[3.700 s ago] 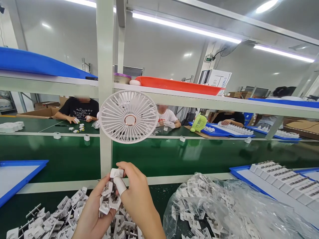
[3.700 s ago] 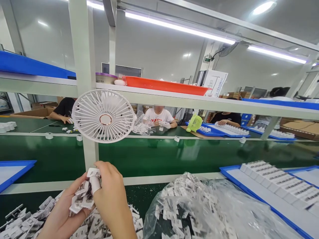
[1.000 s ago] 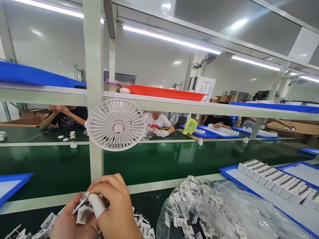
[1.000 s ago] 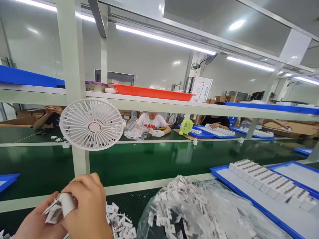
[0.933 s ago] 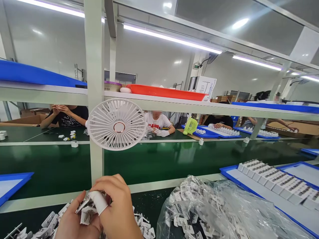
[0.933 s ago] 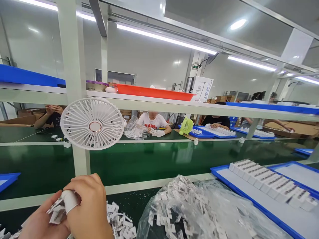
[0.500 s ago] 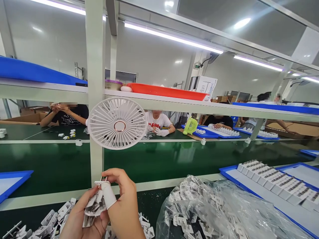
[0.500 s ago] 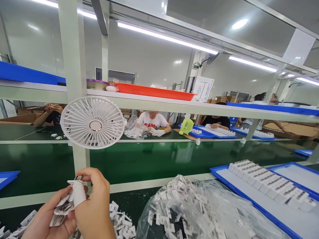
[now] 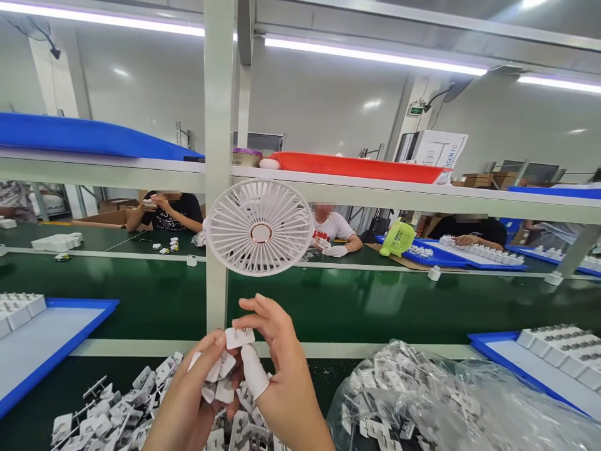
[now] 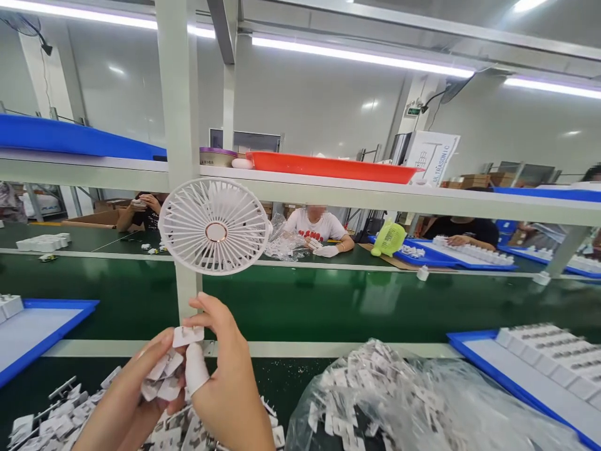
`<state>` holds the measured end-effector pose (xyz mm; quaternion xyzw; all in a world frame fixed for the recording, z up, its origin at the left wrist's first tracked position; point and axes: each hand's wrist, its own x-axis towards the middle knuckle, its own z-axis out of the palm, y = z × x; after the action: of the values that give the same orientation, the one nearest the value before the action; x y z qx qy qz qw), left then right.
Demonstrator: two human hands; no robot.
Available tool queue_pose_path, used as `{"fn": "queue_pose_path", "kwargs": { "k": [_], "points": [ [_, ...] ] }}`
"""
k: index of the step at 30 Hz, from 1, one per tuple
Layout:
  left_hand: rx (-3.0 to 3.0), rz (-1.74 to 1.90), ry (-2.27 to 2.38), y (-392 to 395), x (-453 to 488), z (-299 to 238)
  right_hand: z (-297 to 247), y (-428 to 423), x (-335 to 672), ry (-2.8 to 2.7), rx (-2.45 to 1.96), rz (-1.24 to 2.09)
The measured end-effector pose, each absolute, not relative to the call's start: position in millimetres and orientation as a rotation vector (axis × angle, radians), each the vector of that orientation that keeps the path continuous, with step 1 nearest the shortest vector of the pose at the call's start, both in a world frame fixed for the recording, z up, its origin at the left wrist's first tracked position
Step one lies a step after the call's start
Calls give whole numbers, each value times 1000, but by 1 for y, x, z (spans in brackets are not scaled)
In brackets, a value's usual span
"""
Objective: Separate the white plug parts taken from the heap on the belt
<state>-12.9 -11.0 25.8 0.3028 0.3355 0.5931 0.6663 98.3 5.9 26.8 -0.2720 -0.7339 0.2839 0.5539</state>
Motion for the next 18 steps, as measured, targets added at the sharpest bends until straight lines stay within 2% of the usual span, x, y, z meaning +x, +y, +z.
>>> {"fn": "queue_pose_path", "kwargs": {
  "k": [10, 18],
  "points": [
    [1182, 1430, 1193, -15, -25, 28, 29, 5, 101, -1878, -621, 423],
    [1682, 1221, 1565, -3, -63, 17, 30, 9, 103, -1859, -860, 401]
  ]
}}
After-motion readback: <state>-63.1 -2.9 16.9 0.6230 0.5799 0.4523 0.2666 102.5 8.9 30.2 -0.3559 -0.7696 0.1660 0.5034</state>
